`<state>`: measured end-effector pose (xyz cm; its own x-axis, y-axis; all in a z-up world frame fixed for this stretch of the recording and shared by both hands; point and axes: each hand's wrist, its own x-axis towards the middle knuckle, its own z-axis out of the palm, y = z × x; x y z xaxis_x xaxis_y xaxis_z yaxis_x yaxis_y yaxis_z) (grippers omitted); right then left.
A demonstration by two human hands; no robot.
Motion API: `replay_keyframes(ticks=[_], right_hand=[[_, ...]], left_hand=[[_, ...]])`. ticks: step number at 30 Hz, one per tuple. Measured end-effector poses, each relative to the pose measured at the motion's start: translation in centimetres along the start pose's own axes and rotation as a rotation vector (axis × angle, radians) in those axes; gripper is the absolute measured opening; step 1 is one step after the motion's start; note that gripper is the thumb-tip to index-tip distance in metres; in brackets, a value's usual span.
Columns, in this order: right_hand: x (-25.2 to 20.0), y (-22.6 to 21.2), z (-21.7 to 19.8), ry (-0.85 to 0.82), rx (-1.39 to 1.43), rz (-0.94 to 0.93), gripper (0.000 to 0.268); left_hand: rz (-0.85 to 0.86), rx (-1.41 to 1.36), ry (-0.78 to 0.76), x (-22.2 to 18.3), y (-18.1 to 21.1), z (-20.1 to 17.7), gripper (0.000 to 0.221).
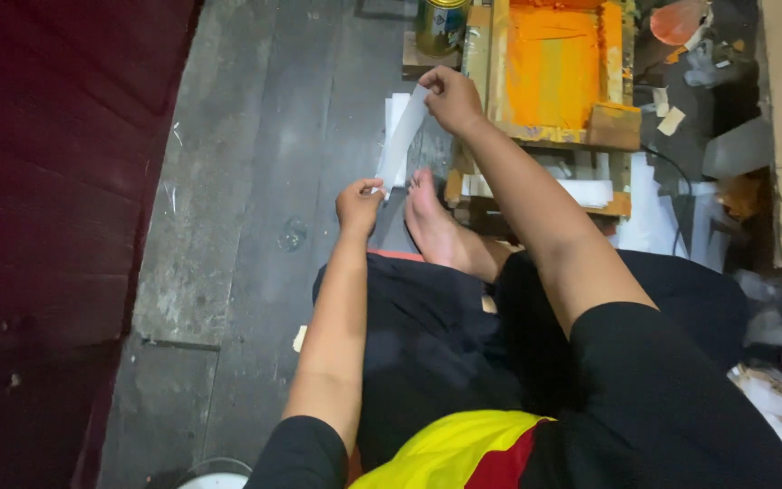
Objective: Manually screen printing orange ink onto small white rectangular strips of material.
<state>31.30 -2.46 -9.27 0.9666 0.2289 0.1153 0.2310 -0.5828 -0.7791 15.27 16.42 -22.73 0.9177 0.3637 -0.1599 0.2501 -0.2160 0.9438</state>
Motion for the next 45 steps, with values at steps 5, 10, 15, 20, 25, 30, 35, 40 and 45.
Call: replay_keyframes(ticks=[5, 10, 15, 20, 25, 30, 35, 40, 45], right_hand=[[4.3, 3.6, 4.4, 0.067, -0.197, -0.085, 0.016], [6.2, 5.0, 6.7, 0.029, -0.26, -0.029, 0.018], [7.9, 7.1, 9.2, 0.007, -0.426, 0.089, 0.021], [9.5, 9.4, 11.3, -0.025, -0.465, 0.093, 0.027], [9.1, 10.8, 13.2, -0.115, -0.641, 0.102, 0.051], [9.0, 11.9, 15.0, -0.267, -0.736, 0.175, 0.069], [8.7, 10.5, 14.7, -0.371, -0.837, 0.104, 0.072], [8.7, 10.3, 15.1, -0.429, -0.898, 0.071, 0.07], [8.8, 11.8, 15.7, -0.343, -0.79, -0.008, 0.066]], left_hand=[[0.096, 0.205, 0.019, 1.8, -0.6, 1.7, 0.025], [0.266, 0.43, 0.036, 2.7, -0.4, 3.3, 0.029], [0.211, 0.678, -0.037, 4.1, -1.3, 5.0, 0.034], [0.291, 0.644, -0.007, 4.3, -2.0, 5.8, 0.035], [0.22, 0.655, -0.127, 4.5, -2.1, 6.2, 0.059], [0.157, 0.866, -0.346, 4.7, -1.6, 6.8, 0.076], [0.22, 0.925, -0.358, 4.6, -2.4, 7.1, 0.068], [0.232, 0.934, -0.409, 4.6, -1.6, 6.8, 0.056], [0.326, 0.929, -0.306, 4.7, -3.3, 7.3, 0.056]])
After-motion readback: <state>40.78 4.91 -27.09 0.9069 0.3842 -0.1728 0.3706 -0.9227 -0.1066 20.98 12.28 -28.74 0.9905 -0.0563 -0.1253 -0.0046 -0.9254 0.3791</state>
